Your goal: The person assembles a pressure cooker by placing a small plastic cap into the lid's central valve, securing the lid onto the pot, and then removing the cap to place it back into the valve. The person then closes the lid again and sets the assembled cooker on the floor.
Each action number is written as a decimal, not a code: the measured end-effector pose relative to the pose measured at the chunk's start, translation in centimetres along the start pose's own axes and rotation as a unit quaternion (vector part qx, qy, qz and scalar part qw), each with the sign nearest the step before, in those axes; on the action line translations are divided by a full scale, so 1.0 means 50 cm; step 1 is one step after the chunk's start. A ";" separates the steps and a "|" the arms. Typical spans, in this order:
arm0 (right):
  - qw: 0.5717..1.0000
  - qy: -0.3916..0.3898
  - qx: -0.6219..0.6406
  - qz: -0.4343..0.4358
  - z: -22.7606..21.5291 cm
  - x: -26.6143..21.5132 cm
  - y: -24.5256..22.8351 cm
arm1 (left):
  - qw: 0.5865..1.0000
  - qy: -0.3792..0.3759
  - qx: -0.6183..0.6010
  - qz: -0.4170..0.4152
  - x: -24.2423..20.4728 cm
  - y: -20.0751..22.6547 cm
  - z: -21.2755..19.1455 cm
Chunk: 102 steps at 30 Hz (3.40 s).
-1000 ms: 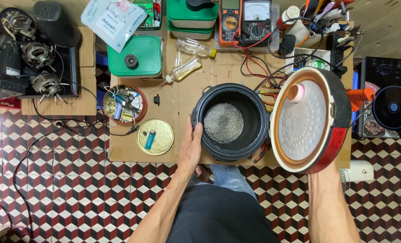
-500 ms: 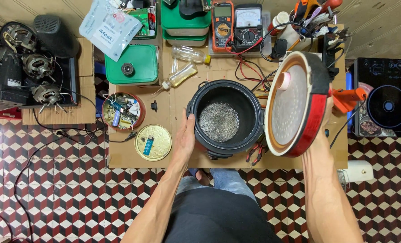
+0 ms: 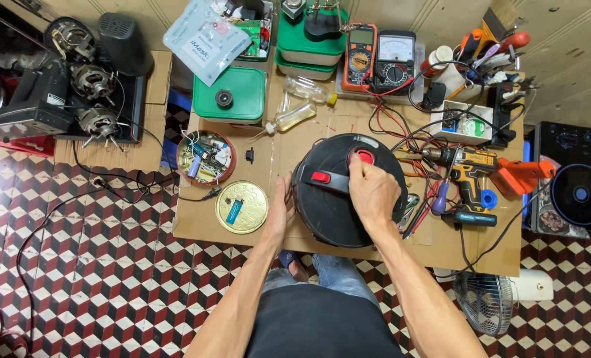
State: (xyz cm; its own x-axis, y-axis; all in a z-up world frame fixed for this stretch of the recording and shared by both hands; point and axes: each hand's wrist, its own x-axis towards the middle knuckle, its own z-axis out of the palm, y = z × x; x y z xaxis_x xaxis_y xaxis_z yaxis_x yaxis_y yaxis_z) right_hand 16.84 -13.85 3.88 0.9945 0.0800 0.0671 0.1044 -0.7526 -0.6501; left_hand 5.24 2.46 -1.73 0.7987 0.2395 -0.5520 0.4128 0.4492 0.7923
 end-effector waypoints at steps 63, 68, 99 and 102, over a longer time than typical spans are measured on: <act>0.860 0.311 0.367 0.171 -1.106 0.290 0.640 | 0.986 -0.103 -0.017 -0.130 0.214 -0.246 0.609; 0.834 0.348 0.336 0.267 -1.122 0.307 0.727 | 0.984 -0.081 0.024 -0.158 0.257 -0.264 0.641; 0.928 0.105 0.124 0.334 -0.880 0.599 1.167 | 0.978 0.100 -0.042 -0.177 0.162 -0.247 0.814; 0.949 0.050 0.028 0.309 -0.857 0.601 1.157 | 0.979 0.108 -0.051 -0.165 0.156 -0.258 0.811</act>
State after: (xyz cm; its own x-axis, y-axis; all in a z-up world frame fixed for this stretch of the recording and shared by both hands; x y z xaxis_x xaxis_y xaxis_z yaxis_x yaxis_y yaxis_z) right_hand 52.85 -82.99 0.71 0.8616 -0.4295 -0.2706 -0.4961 -0.5995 -0.6281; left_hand 23.89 -36.37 -5.74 0.5134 0.2376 -0.8246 0.5790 0.6133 0.5372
